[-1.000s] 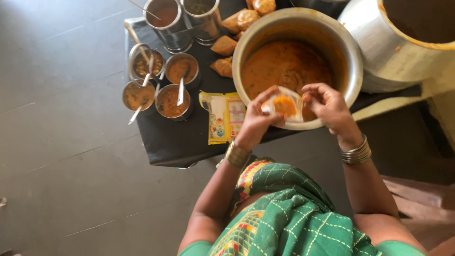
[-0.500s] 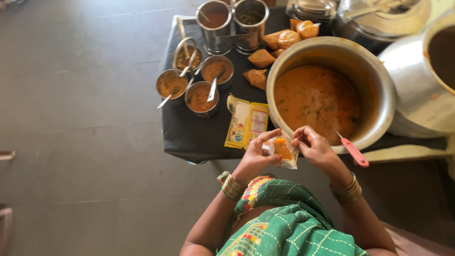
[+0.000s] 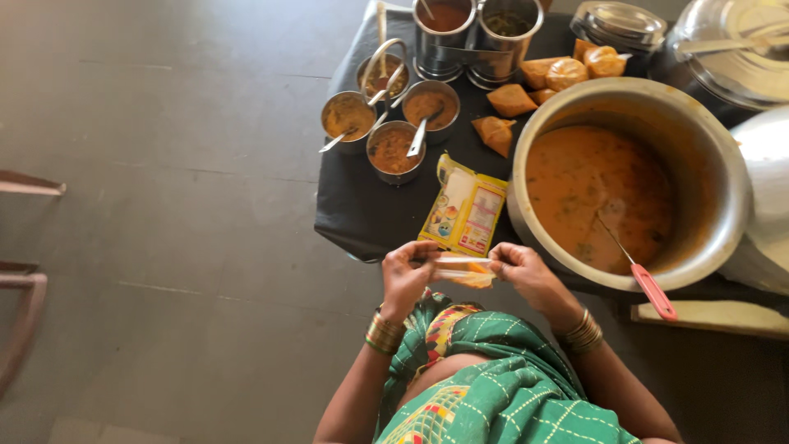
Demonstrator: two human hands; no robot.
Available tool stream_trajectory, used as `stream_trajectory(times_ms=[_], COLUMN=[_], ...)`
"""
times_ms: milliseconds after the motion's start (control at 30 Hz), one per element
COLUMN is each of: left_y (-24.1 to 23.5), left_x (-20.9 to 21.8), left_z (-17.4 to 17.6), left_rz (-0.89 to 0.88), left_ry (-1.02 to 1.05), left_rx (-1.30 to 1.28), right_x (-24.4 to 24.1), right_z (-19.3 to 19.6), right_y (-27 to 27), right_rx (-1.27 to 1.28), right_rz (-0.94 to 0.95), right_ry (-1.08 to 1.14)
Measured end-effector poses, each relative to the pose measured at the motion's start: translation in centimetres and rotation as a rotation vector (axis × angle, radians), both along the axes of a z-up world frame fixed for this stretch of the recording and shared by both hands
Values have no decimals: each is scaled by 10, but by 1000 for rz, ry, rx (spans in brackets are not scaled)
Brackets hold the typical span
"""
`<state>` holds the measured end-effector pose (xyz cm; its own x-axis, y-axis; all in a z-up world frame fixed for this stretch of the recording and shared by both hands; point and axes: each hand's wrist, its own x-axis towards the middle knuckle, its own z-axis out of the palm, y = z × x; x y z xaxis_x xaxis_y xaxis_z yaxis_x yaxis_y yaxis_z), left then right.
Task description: The person scoops a thick orange curry from a large metal pot into small plastic bags using a ladle. They then twist and tie each filled bag by hand and place it on the table. The process is repeated multiple times throughout the clip.
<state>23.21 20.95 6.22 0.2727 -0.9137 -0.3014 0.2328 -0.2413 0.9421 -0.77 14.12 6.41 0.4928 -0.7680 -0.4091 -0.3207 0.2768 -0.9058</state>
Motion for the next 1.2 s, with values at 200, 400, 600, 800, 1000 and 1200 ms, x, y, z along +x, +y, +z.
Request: stream_trajectory(times_ms=[200, 400, 600, 800, 1000, 1200], left_y=[21, 34, 34, 29, 27, 20], left_x=[21, 28, 12, 2, 4, 20], left_z=[-16, -5, 5, -3, 5, 18], left_rz=[-53, -105, -133, 5, 26, -25], left_ry=[-113, -344, -826, -969, -1066, -1166], left_rx=[58, -106, -380, -426, -426, -478], right_x=[26, 28, 27, 37, 61, 73], right_z=[-21, -28, -26, 19, 38, 6], right_y=[-1, -6, -8, 2, 14, -3], right_rx=[77, 119, 69, -313, -916, -998], right_rz=[-19, -26, -38, -87, 208, 189], right_ry=[-122, -117, -78, 220, 180, 308])
